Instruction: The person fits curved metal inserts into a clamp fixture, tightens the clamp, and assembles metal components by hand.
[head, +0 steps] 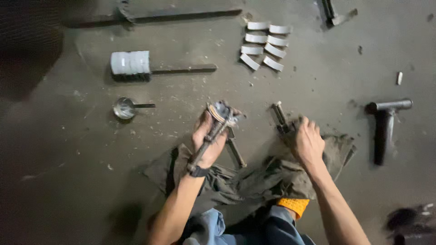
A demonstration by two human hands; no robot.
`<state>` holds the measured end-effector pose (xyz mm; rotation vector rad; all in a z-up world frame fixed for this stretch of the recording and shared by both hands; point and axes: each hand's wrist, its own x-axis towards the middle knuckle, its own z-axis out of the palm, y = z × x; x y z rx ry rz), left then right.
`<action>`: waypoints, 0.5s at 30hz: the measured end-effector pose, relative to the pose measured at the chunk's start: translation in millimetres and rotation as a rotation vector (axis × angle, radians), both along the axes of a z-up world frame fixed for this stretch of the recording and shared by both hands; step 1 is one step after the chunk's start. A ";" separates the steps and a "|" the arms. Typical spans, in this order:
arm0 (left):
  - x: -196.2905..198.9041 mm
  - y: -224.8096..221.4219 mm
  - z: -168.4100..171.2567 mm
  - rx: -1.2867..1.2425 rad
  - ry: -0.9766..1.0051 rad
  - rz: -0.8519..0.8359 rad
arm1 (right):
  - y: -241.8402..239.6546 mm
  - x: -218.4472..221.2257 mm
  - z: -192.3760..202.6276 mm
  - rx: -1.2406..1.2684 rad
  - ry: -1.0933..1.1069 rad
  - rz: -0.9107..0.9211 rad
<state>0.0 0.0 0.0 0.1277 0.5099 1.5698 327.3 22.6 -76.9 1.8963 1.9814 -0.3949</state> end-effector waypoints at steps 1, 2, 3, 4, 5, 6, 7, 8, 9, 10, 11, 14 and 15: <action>-1.8 1.0 11.9 0.006 0.003 0.008 | 4.0 -7.5 13.2 -0.142 0.041 -0.084; -3.2 2.0 22.9 0.018 -0.014 -0.020 | 8.0 -13.7 27.6 -0.286 0.081 -0.167; -2.7 1.7 32.3 0.026 -0.033 -0.048 | 10.2 -17.6 44.2 -0.283 0.081 -0.160; -1.5 1.2 39.9 0.029 -0.032 -0.041 | 12.4 -21.5 62.4 -0.437 0.289 -0.301; -1.4 2.2 45.5 0.034 -0.020 -0.044 | 16.2 -25.8 82.6 -0.584 0.503 -0.439; -2.4 3.5 49.0 0.039 -0.007 -0.048 | 14.7 -31.1 105.9 -0.579 0.505 -0.431; -5.1 3.1 51.2 0.040 -0.004 -0.038 | 7.1 -37.9 131.4 -0.261 0.733 -0.125; -8.3 3.1 52.0 0.049 0.093 -0.052 | 4.2 -45.3 154.5 0.064 0.939 0.190; -9.3 3.4 52.7 0.058 0.186 -0.075 | 6.1 -53.1 173.9 0.031 0.849 0.144; -7.3 3.1 53.9 0.060 0.185 -0.073 | 9.7 -59.9 191.5 -0.003 0.759 0.098; -3.8 4.4 55.1 0.043 0.138 -0.056 | 16.9 -55.3 215.6 0.169 0.807 0.255; -1.0 5.2 59.4 0.053 0.109 -0.040 | 17.8 -37.0 279.9 0.256 0.833 0.134; -0.6 2.5 60.6 0.076 0.123 -0.048 | 18.2 -42.3 277.4 0.252 0.831 0.138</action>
